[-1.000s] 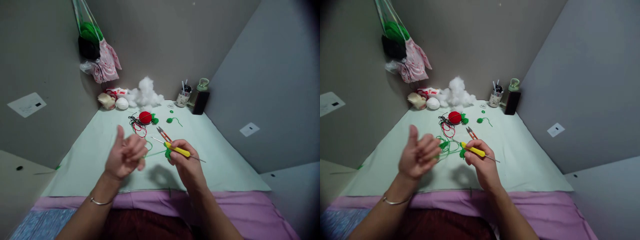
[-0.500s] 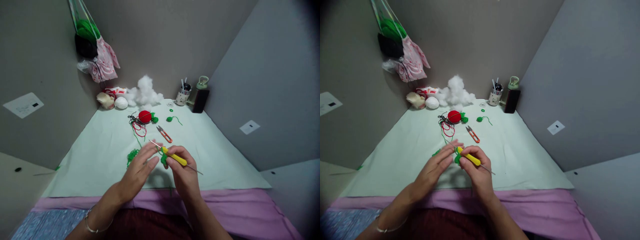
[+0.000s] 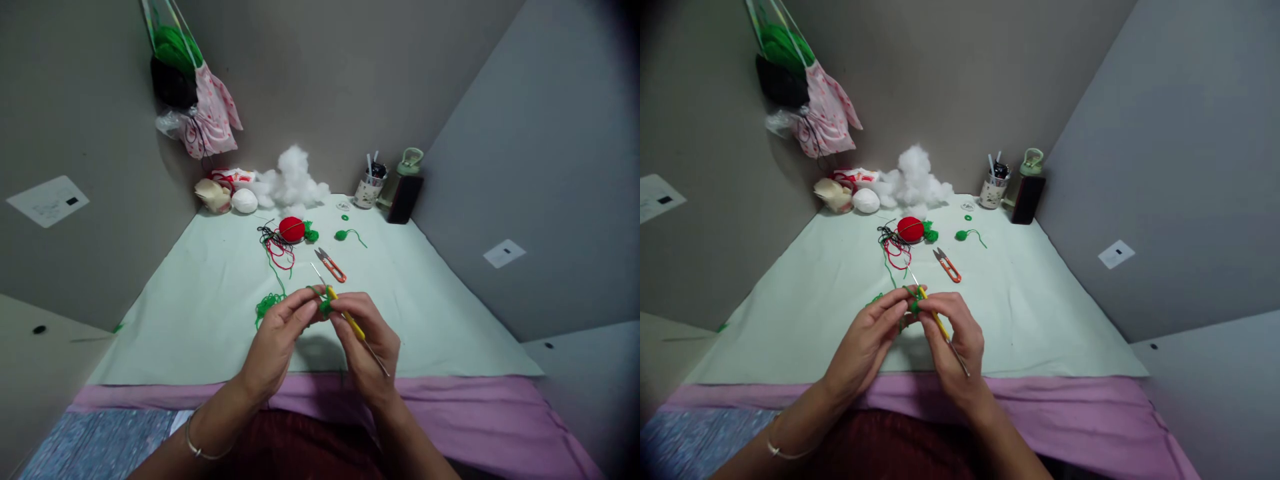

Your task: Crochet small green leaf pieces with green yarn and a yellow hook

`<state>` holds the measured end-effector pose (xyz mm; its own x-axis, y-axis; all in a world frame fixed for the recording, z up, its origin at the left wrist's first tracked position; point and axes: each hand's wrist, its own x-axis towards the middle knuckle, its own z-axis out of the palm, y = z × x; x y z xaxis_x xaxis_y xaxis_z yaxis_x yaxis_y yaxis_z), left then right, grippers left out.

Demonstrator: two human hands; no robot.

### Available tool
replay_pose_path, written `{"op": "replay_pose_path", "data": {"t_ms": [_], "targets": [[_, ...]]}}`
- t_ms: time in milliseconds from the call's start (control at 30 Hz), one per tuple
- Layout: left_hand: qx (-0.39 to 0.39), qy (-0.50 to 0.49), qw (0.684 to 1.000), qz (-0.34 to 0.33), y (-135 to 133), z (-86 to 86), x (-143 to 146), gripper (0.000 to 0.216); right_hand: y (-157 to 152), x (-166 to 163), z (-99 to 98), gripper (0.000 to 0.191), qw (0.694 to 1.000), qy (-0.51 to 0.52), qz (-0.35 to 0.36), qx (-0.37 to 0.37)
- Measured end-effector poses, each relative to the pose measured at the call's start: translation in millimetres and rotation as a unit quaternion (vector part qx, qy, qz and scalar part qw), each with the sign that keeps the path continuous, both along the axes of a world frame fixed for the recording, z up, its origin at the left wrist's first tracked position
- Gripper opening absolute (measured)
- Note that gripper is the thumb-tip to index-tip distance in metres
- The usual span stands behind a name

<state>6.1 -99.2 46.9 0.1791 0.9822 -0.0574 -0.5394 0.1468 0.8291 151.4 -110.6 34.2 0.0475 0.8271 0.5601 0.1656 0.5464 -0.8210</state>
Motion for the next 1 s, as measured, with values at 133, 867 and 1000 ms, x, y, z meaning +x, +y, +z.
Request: {"op": "replay_pose_path", "data": {"t_ms": [133, 867, 1000], "targets": [[-0.011, 0.000, 1.000, 0.003, 1.7, -3.3, 0.4, 0.026, 1.6, -1.1, 0.8, 0.018, 0.999, 0.043, -0.001, -0.034], [0.017, 0.056, 0.998, -0.026, 4.9, -3.5, -5.7, 0.055, -4.4, 3.2, -2.6, 0.025, 1.000, 0.006, -0.007, -0.018], [0.012, 0.064, 0.998, -0.020, 4.3, -4.2, -5.9, 0.056, -4.1, 2.4, -5.0, 0.022, 0.997, 0.056, -0.005, -0.055]]}}
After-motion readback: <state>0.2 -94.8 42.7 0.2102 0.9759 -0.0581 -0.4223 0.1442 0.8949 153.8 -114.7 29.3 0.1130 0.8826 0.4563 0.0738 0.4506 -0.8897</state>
